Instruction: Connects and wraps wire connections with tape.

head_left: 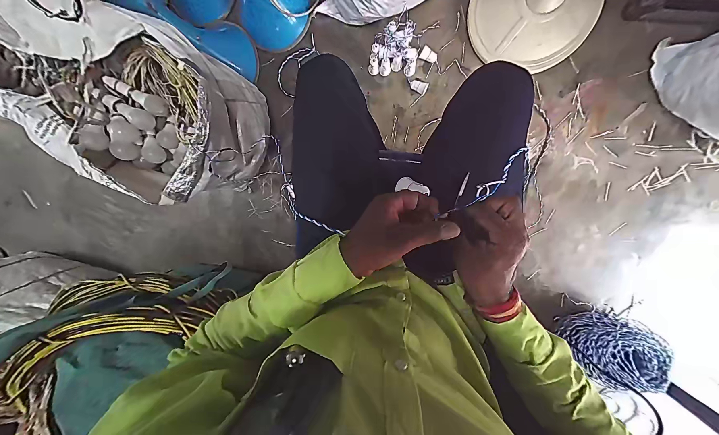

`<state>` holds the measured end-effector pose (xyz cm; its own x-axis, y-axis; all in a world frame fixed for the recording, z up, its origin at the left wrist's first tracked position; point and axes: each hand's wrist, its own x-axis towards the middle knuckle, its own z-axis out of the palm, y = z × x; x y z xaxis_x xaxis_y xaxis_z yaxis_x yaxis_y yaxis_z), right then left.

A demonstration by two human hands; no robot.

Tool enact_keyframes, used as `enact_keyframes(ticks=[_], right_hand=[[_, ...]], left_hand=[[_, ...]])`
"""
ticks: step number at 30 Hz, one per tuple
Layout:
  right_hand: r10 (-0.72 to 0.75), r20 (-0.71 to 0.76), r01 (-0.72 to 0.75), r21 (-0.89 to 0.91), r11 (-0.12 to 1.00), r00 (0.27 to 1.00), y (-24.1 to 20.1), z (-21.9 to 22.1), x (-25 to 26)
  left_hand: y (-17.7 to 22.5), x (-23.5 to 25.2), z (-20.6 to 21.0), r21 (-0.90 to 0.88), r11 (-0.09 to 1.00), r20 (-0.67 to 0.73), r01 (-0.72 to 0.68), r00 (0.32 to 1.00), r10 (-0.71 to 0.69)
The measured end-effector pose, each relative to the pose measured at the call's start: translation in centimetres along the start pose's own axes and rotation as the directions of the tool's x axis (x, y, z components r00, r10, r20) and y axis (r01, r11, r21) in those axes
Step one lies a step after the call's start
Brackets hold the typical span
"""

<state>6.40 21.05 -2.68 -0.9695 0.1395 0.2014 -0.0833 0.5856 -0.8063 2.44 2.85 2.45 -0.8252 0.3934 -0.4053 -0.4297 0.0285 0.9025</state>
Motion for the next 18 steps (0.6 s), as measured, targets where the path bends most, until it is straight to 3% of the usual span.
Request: enact_keyframes(ticks=[2,4,7,18], right_hand=[[0.009,0.013,-0.009,0.016,1.0,1.0,0.0,0.1,0.0],[0.029,0.028,-0.029,0.014,0.999,0.999,0.0,0.4,-0.1],[0.035,0.045,-0.033,-0.028,0.999,0.998,-0.1,0.3,0.0],[0.099,0.123,-0.101,0.011,0.995,0.987,-0.6,0.2,0.0]], left_hand=[[-1.0,0.2,-0.3,0.268,0.949,-0.062,-0.167,0.98,0.189],[-2.0,0.6,-0.3,0.506,0.805,-0.107,-0.309,0.904,0.414],[-2.8,1.0,-0.2,0.676,0.618,-0.084,-0.401,0.792,0.605],[-3.7,1.1,-0.7,0.793,0.368,0.107,-0.486,0.705,0.701]])
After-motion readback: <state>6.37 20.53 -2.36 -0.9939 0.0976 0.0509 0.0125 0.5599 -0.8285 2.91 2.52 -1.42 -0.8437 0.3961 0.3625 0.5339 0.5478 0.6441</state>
